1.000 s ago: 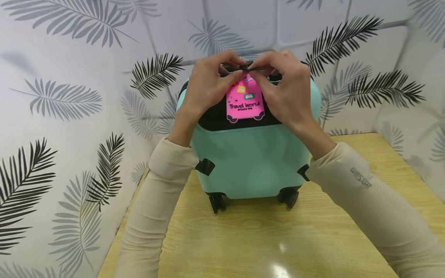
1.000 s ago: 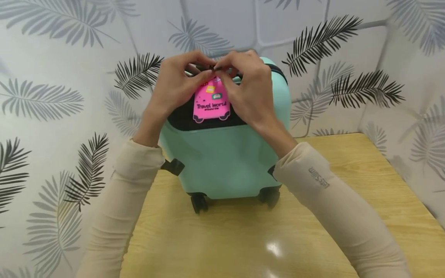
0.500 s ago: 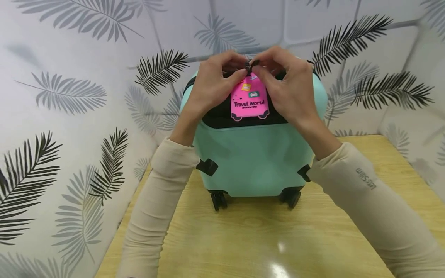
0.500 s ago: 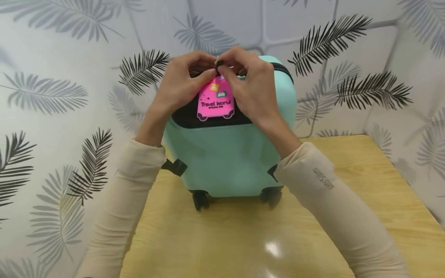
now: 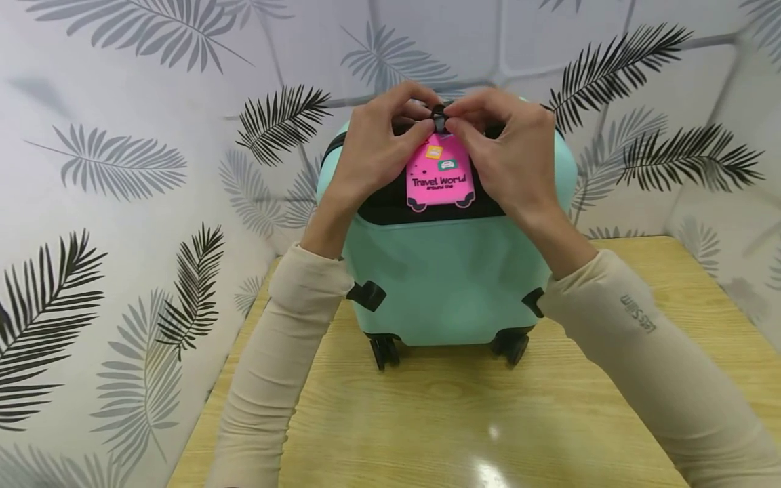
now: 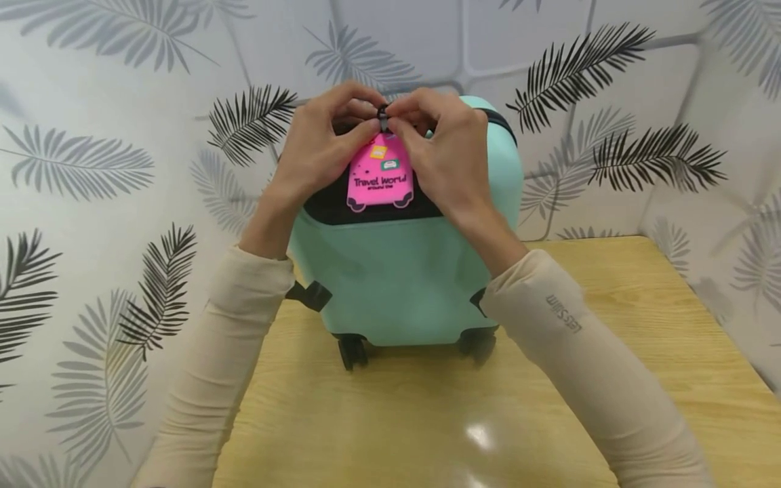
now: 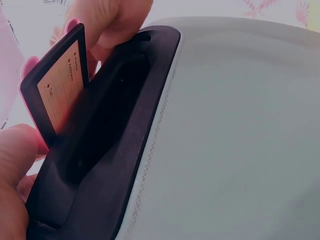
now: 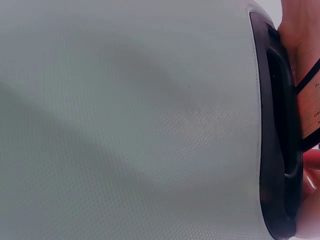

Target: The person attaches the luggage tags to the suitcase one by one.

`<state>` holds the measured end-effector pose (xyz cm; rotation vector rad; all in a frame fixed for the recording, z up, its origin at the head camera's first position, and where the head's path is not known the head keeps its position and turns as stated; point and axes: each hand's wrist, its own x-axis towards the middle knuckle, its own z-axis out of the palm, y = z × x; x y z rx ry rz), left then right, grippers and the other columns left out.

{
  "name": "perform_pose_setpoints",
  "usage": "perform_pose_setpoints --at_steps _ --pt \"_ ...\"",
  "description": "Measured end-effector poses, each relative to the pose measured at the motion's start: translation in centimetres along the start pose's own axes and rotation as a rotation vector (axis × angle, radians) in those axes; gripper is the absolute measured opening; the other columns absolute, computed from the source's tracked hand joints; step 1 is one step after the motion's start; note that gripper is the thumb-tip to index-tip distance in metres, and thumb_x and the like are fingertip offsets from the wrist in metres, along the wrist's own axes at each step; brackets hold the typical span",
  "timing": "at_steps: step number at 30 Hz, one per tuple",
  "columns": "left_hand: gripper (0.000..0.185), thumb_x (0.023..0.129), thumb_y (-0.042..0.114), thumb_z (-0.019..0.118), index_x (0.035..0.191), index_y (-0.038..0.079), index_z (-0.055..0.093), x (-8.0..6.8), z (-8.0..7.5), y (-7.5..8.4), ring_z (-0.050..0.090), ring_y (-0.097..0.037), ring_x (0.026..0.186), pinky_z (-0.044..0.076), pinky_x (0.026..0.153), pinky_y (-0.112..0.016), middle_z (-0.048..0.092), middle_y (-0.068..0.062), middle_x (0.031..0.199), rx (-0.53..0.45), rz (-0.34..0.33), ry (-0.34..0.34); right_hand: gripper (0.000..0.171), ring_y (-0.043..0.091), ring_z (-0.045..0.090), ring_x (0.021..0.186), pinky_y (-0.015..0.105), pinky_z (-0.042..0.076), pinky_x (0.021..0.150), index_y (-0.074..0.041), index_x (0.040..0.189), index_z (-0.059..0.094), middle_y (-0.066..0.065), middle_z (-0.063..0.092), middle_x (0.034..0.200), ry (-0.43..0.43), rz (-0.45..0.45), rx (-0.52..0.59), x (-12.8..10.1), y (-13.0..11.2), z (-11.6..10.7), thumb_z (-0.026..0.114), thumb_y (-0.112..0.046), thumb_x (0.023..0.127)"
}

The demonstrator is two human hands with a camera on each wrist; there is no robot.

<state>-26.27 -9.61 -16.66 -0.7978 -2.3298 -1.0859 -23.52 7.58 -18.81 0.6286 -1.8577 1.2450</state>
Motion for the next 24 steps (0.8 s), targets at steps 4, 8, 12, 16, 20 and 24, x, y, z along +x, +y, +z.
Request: perform_pose_setpoints --at_steps 4,8,12,16,20,24 --pt "0.018 0.093 0.016 0.062 0.111 0.018 0.066 0.0 -0.1 0.2 0.067 -0.002 0.087 0.047 0.079 -0.022 0.073 0.002 0.102 -0.002 0.007 0.003 0.009 0.004 0.06 0.069 0.016 0.045 0.067 -0.008 0.093 0.079 0.005 0.074 0.086 -0.055 0.046 -0.041 0.4 -0.3 -0.2 0.073 -0.012 0.087" --pt "0.018 0.094 0.016 0.061 0.111 0.017 0.065 0.1 -0.1 0.5 0.067 -0.001 0.086 0.046 0.079 -0.022 0.073 0.003 0.102 -0.001 0.023 0.002 0.01 0.006 0.063 0.072 0.017 0.048 0.068 -0.007 0.094 0.078 0.007 0.074 0.089 -0.116 0.116 -0.049 0.9 -0.6 -0.5 0.071 -0.01 0.088" --pt "0.017 0.093 0.015 0.062 0.11 0.018 0.065 0.1 -0.2 0.6 0.067 -0.001 0.085 0.045 0.08 -0.022 0.073 0.004 0.101 0.014 0.021 0.006 0.01 0.009 0.064 0.073 0.018 0.049 0.067 -0.008 0.094 0.078 0.008 0.073 0.088 -0.144 0.159 -0.046 1.3 -0.8 -0.5 0.071 -0.009 0.088" --pt "0.017 0.093 0.014 0.062 0.11 0.017 0.065 0.1 -0.3 0.6 0.067 0.0 0.086 0.045 0.082 -0.022 0.073 0.004 0.1 0.012 0.027 0.011 0.01 0.01 0.064 0.072 0.019 0.049 0.066 -0.008 0.095 0.078 0.008 0.073 0.087 -0.154 0.187 -0.036 1.4 -0.8 -0.4 0.072 -0.01 0.088" --pt "0.016 0.093 0.013 0.062 0.108 0.017 0.065 -0.1 -0.2 0.6 0.067 -0.001 0.088 0.045 0.083 -0.023 0.073 0.003 0.099 -0.009 0.038 0.008 0.012 0.011 0.066 0.076 0.019 0.049 0.069 -0.008 0.098 0.078 0.006 0.074 0.091 -0.179 0.251 -0.017 1.7 -0.9 -0.4 0.072 -0.012 0.088" --pt "0.016 0.093 0.012 0.061 0.108 0.017 0.065 -0.3 -0.1 0.4 0.066 -0.001 0.089 0.045 0.081 -0.023 0.073 0.002 0.1 -0.011 0.035 0.008 0.013 0.012 0.066 0.078 0.02 0.048 0.07 -0.007 0.099 0.073 0.003 0.073 0.088 -0.195 0.313 -0.015 2.0 -1.0 -0.3 0.073 -0.013 0.087"
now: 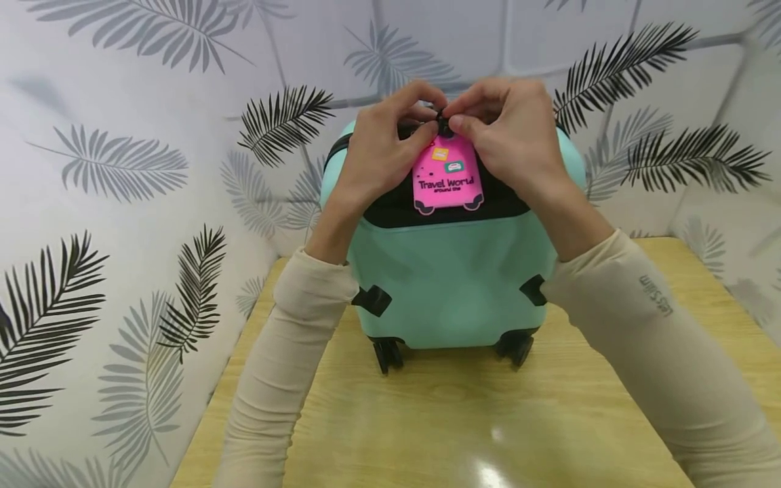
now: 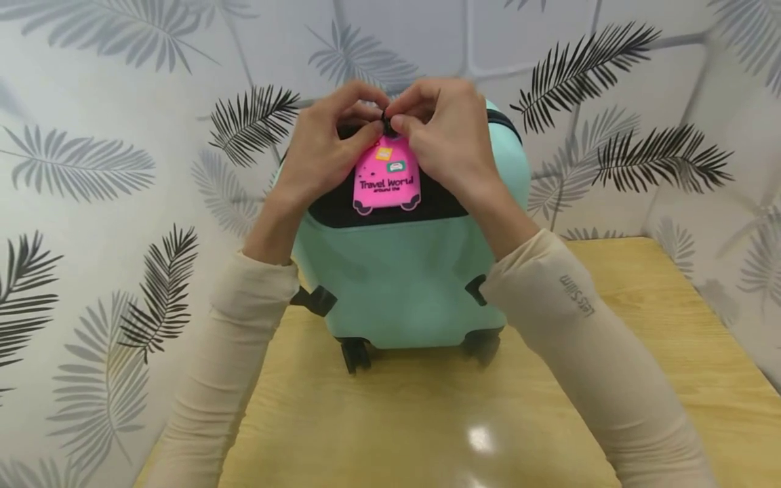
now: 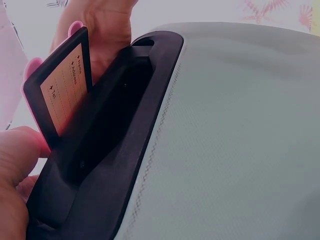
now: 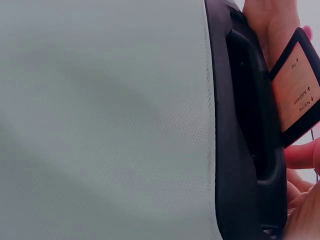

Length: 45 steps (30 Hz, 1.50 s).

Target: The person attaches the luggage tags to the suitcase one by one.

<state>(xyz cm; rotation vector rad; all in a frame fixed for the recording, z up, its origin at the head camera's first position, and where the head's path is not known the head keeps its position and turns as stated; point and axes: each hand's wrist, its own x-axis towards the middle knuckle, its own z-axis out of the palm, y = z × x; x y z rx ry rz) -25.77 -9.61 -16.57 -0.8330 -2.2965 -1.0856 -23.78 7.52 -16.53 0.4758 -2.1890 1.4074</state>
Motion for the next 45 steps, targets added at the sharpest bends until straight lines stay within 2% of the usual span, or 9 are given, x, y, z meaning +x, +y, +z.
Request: perform_pose_setpoints --at_steps 6,10,14,18,23,25,28,39,45 --pt "0.021 0.09 0.015 0.061 0.11 0.021 0.064 -0.3 -0.1 0.0 0.064 0.0 0.091 0.044 0.081 -0.025 0.072 0.005 0.105 -0.011 -0.025 -0.023 0.02 0.01 0.066 0.078 0.022 0.046 0.071 -0.014 0.095 0.057 0.003 0.073 0.084 0.024 0.049 -0.027 0.3 -0.2 0.0 0.074 -0.016 0.085" --pt "0.022 0.088 0.025 0.067 0.11 0.026 0.063 -0.4 -0.3 0.1 0.062 0.002 0.097 0.042 0.086 -0.026 0.071 0.007 0.11 -0.023 -0.061 -0.043 0.02 0.011 0.064 0.074 0.021 0.046 0.07 -0.012 0.094 0.059 0.0 0.07 0.086 0.061 0.015 -0.08 0.3 -0.2 0.2 0.075 -0.02 0.084" --pt "0.022 0.088 0.03 0.071 0.109 0.024 0.064 -0.3 -0.2 0.1 0.063 0.002 0.101 0.042 0.087 -0.025 0.071 0.006 0.111 -0.023 -0.044 -0.038 0.02 0.012 0.06 0.07 0.02 0.046 0.067 -0.01 0.096 0.064 -0.001 0.066 0.085 0.086 -0.018 -0.13 0.4 -0.2 0.3 0.075 -0.023 0.084" --pt "0.02 0.091 0.031 0.068 0.11 0.025 0.064 -0.3 -0.3 0.0 0.063 0.003 0.102 0.043 0.086 -0.027 0.071 0.007 0.111 0.005 -0.031 -0.036 0.021 0.013 0.056 0.076 0.022 0.042 0.07 -0.011 0.102 0.067 -0.001 0.067 0.091 0.023 0.0 -0.151 0.8 -0.3 0.0 0.071 -0.026 0.088" --pt "0.02 0.092 0.033 0.065 0.111 0.026 0.064 -0.3 -0.3 0.0 0.061 0.002 0.1 0.042 0.084 -0.028 0.071 0.009 0.111 0.047 -0.043 -0.037 0.03 0.014 0.053 0.095 0.025 0.039 0.079 -0.011 0.115 0.07 0.004 0.068 0.11 -0.059 0.032 -0.218 1.7 -0.3 -0.2 0.049 -0.027 0.1" --pt "0.02 0.092 0.033 0.065 0.111 0.026 0.063 -0.3 -0.3 0.1 0.061 0.002 0.1 0.041 0.085 -0.027 0.071 0.009 0.111 0.052 -0.044 -0.036 0.036 0.014 0.052 0.098 0.025 0.038 0.079 -0.009 0.114 0.071 0.005 0.067 0.112 -0.091 0.039 -0.245 2.2 -0.3 -0.2 0.042 -0.024 0.101" --pt "0.02 0.092 0.033 0.065 0.112 0.027 0.064 -0.4 -0.3 0.1 0.061 0.003 0.101 0.041 0.085 -0.027 0.071 0.009 0.112 0.054 -0.046 -0.038 0.036 0.014 0.052 0.096 0.025 0.037 0.075 -0.007 0.104 0.074 0.005 0.066 0.109 -0.145 0.051 -0.259 2.9 -0.3 -0.1 0.041 -0.022 0.099" --pt "0.022 0.094 0.034 0.064 0.115 0.027 0.063 -0.5 -0.2 0.2 0.061 0.003 0.105 0.041 0.085 -0.029 0.07 0.009 0.114 0.084 -0.025 -0.05 0.025 0.015 0.048 0.102 0.028 0.04 0.084 -0.007 0.11 0.067 0.002 0.059 0.111 -0.214 0.13 -0.072 3.1 0.0 -0.4 0.053 -0.024 0.099" --pt "0.015 0.096 0.032 0.06 0.11 0.025 0.063 -0.5 -0.1 0.3 0.06 0.004 0.1 0.041 0.082 -0.028 0.071 0.01 0.108 0.102 -0.004 -0.025 0.026 0.014 0.05 0.092 0.026 0.041 0.075 -0.004 0.112 0.065 0.003 0.063 0.105 -0.174 0.1 -0.077 2.9 0.1 -0.3 0.053 -0.023 0.1"
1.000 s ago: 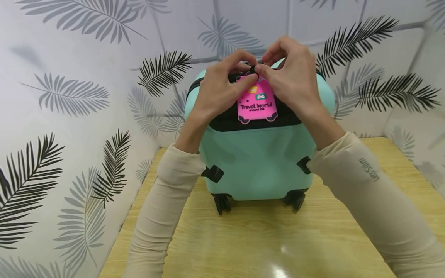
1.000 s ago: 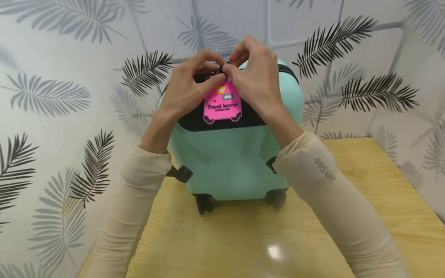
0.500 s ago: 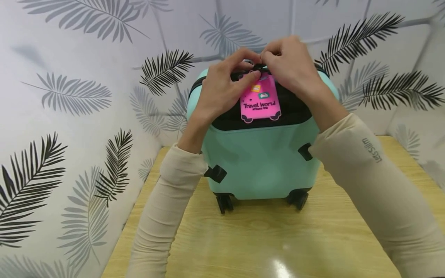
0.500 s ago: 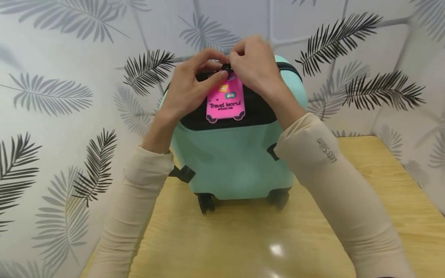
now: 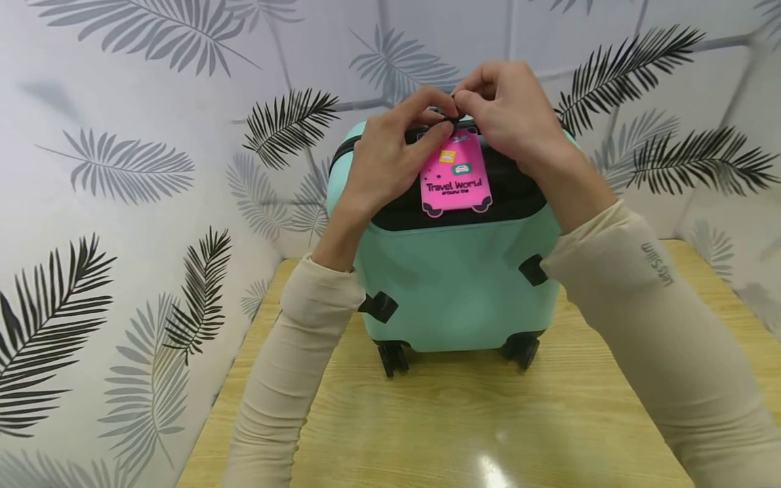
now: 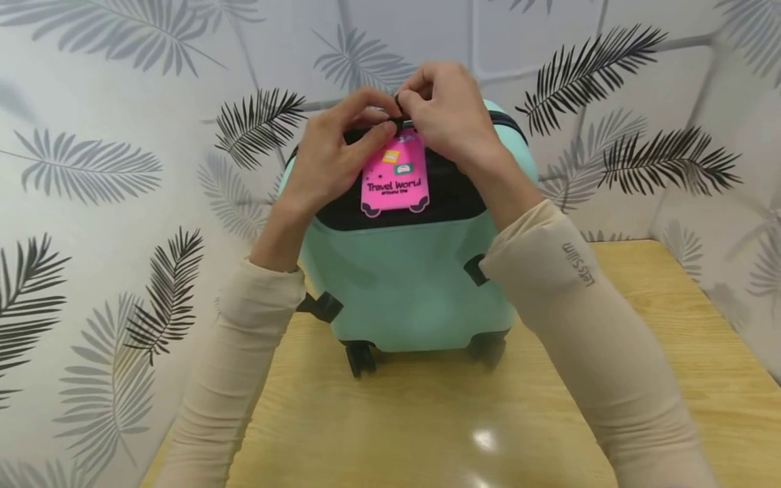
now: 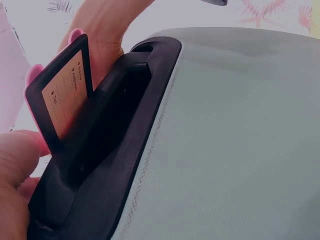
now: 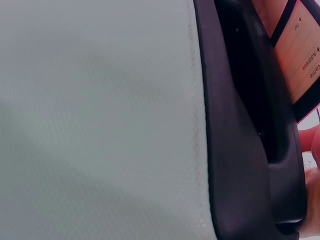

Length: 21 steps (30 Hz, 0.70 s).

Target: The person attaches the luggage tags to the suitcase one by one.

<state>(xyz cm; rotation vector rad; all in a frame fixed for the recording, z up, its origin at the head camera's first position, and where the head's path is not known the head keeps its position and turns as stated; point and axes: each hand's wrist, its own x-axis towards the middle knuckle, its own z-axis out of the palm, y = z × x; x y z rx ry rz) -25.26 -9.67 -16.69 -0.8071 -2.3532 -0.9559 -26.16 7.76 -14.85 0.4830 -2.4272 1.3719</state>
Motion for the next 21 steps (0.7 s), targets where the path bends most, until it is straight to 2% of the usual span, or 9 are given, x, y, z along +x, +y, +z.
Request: perform_pose_setpoints --at_steps 3,8,14,21 --pt "0.015 0.096 0.033 0.061 0.108 0.026 0.063 -0.1 0.01 0.06 0.06 0.004 0.099 0.04 0.082 -0.028 0.072 0.011 0.106 -0.004 -0.015 0.015 0.024 0.015 0.053 0.092 0.024 0.042 0.076 -0.003 0.11 0.065 0.004 0.065 0.103 0.035 -0.033 0.036 -0.12 0.07 0.31 0.053 -0.021 0.1" --pt "0.023 0.091 0.036 0.067 0.112 0.029 0.061 -0.28 -0.11 0.12 0.061 0.003 0.103 0.042 0.084 -0.032 0.07 0.009 0.114 -0.009 -0.04 0.004 0.021 0.017 0.055 0.092 0.024 0.042 0.079 -0.005 0.11 0.067 0.005 0.066 0.101 0.052 -0.072 0.104 -0.37 0.3 0.48 0.057 -0.019 0.098" --pt "0.021 0.093 0.033 0.064 0.113 0.028 0.061 -0.16 -0.08 0.2 0.06 -0.001 0.102 0.042 0.077 -0.032 0.07 0.01 0.115 0.031 -0.012 -0.006 0.022 0.015 0.058 0.091 0.024 0.043 0.079 -0.007 0.113 0.069 0.003 0.067 0.098 0.038 -0.049 0.112 -0.56 0.45 0.25 0.061 -0.018 0.095" --pt "0.02 0.094 0.034 0.062 0.114 0.027 0.062 -0.23 0.01 0.2 0.059 -0.004 0.097 0.041 0.073 -0.03 0.069 0.011 0.116 0.061 0.003 -0.009 0.012 0.015 0.055 0.083 0.025 0.04 0.071 -0.008 0.104 0.064 -0.001 0.064 0.088 0.036 -0.046 0.146 -0.52 0.61 0.21 0.062 -0.016 0.095"
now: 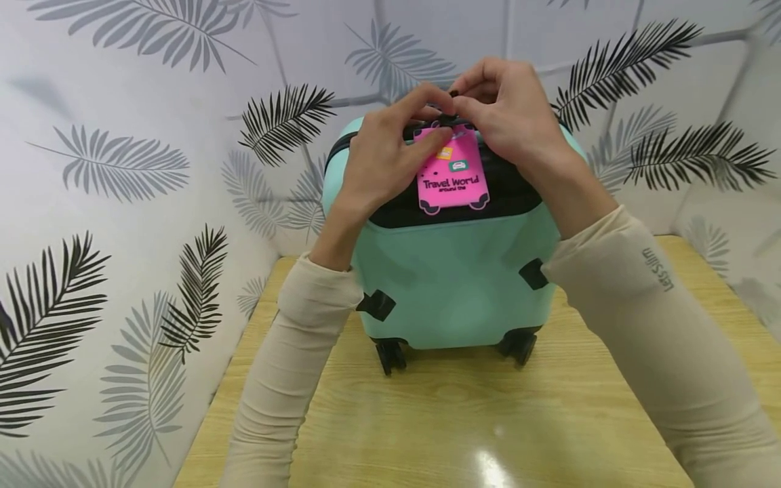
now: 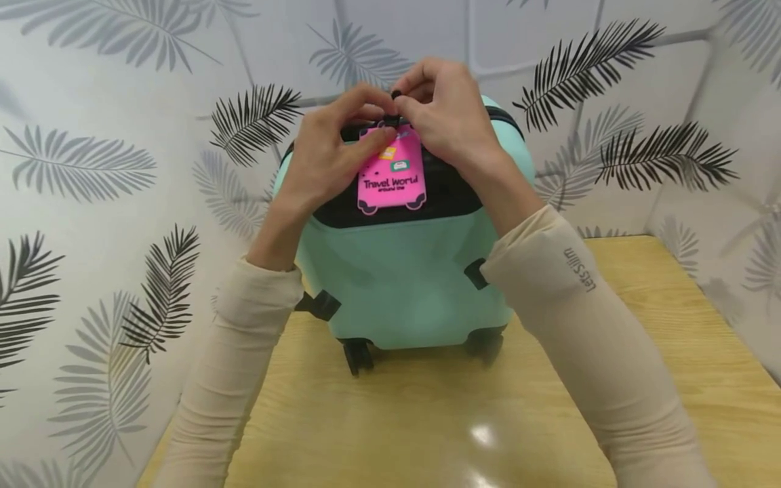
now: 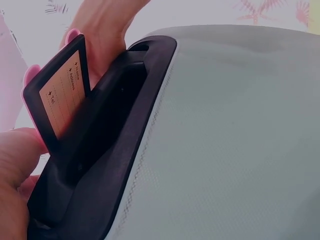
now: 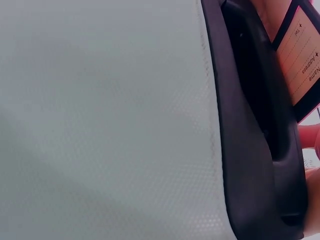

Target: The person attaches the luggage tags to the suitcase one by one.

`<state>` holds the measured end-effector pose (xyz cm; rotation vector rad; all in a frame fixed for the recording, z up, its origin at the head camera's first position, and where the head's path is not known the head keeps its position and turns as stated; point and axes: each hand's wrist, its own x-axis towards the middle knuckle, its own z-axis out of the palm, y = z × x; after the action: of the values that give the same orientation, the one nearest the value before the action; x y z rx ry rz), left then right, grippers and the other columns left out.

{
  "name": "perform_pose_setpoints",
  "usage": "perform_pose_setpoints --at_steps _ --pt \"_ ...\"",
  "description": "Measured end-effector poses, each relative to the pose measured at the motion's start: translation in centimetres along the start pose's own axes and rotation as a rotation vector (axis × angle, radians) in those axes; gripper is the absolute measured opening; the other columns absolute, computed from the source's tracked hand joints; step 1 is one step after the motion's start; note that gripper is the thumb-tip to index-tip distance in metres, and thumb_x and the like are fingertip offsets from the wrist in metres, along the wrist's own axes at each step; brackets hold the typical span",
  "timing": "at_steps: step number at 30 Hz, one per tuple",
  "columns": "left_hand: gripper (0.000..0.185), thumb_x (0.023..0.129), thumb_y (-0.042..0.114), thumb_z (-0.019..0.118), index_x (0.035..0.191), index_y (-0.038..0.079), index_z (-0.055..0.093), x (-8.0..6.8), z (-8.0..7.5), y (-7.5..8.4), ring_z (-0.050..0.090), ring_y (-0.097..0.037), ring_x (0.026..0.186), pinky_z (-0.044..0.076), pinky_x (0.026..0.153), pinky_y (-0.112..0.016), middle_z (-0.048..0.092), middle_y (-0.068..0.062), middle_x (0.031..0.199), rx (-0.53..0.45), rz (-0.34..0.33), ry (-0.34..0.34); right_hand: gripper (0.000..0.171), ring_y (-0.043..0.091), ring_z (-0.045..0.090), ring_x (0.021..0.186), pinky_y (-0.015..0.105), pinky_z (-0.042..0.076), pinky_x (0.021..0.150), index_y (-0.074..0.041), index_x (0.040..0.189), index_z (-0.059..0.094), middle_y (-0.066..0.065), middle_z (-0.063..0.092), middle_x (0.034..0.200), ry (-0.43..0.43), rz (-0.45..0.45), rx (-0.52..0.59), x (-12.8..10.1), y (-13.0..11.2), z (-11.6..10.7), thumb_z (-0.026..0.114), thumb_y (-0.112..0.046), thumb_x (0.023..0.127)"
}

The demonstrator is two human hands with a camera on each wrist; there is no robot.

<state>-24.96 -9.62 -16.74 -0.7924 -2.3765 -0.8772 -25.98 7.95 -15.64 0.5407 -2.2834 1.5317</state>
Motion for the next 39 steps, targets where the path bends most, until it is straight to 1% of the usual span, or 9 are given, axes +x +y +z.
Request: perform_pose_setpoints --at_steps 5,12,15,17,21,25,29,34,39 --pt "0.019 0.095 0.034 0.061 0.113 0.028 0.063 0.0 0.11 -0.02 0.06 -0.004 0.096 0.041 0.072 -0.03 0.07 0.011 0.115 0.024 0.018 0.017 0.008 0.015 0.051 0.081 0.026 0.039 0.071 -0.01 0.102 0.062 0.0 0.065 0.091 0.008 -0.021 0.014 -0.09 0.13 0.08 0.06 -0.016 0.096" --pt "0.016 0.097 0.033 0.058 0.111 0.024 0.061 0.12 0.22 -0.2 0.062 -0.003 0.092 0.041 0.072 -0.029 0.071 0.008 0.111 0.019 0.03 0.051 0.007 0.013 0.05 0.073 0.025 0.034 0.065 -0.009 0.098 0.068 -0.003 0.064 0.082 0.139 -0.14 0.124 -0.11 0.37 0.32 0.066 -0.009 0.091" --pt "0.017 0.098 0.031 0.057 0.112 0.022 0.059 0.27 0.22 -0.46 0.063 -0.005 0.086 0.04 0.07 -0.027 0.072 0.005 0.109 0.008 0.052 0.071 0.011 0.014 0.053 0.076 0.025 0.036 0.067 -0.007 0.1 0.071 -0.003 0.066 0.083 0.151 -0.186 0.157 -0.02 0.54 0.13 0.069 -0.009 0.09" --pt "0.018 0.098 0.031 0.058 0.113 0.021 0.058 0.36 0.19 -0.57 0.063 -0.005 0.085 0.04 0.071 -0.026 0.073 0.005 0.109 -0.002 0.064 0.075 0.014 0.015 0.056 0.08 0.024 0.039 0.071 -0.007 0.102 0.072 -0.002 0.068 0.086 0.125 -0.166 0.169 0.09 0.58 -0.1 0.071 -0.011 0.088" --pt "0.018 0.097 0.029 0.06 0.112 0.019 0.058 0.37 0.24 -0.59 0.064 -0.004 0.09 0.041 0.074 -0.026 0.072 0.004 0.109 -0.016 0.073 0.069 0.016 0.016 0.057 0.086 0.024 0.043 0.078 -0.008 0.1 0.072 0.001 0.068 0.088 0.049 -0.072 0.147 0.12 0.5 -0.45 0.074 -0.015 0.087" --pt "0.016 0.096 0.026 0.062 0.109 0.018 0.06 0.27 0.34 -0.49 0.064 0.0 0.097 0.042 0.075 -0.025 0.072 0.003 0.108 -0.041 0.071 0.07 0.017 0.017 0.057 0.083 0.025 0.043 0.075 -0.005 0.1 0.071 0.0 0.066 0.085 0.022 -0.061 0.106 -0.05 0.61 -0.39 0.073 -0.016 0.087" --pt "0.015 0.095 0.025 0.063 0.108 0.018 0.062 0.31 0.41 -0.34 0.063 0.001 0.092 0.042 0.073 -0.024 0.073 0.004 0.106 -0.075 0.078 0.075 0.015 0.016 0.056 0.08 0.026 0.04 0.072 -0.001 0.099 0.072 -0.001 0.068 0.081 0.059 -0.096 0.136 -0.23 0.51 -0.4 0.072 -0.011 0.087" --pt "0.016 0.096 0.026 0.062 0.109 0.018 0.062 0.39 0.5 -0.32 0.062 -0.002 0.083 0.04 0.07 -0.024 0.073 0.004 0.104 -0.092 0.078 0.085 0.005 0.015 0.058 0.078 0.026 0.039 0.072 -0.006 0.088 0.074 -0.002 0.07 0.078 0.121 -0.118 0.228 -0.34 0.28 -0.43 0.075 -0.006 0.083" --pt "0.014 0.097 0.024 0.061 0.108 0.015 0.063 0.33 0.56 -0.56 0.062 -0.002 0.083 0.039 0.068 -0.023 0.074 0.001 0.102 -0.108 0.083 0.098 0.005 0.018 0.057 0.073 0.026 0.037 0.072 -0.009 0.088 0.075 -0.002 0.069 0.076 0.158 -0.156 0.233 -0.24 0.5 -0.14 0.075 -0.007 0.083"
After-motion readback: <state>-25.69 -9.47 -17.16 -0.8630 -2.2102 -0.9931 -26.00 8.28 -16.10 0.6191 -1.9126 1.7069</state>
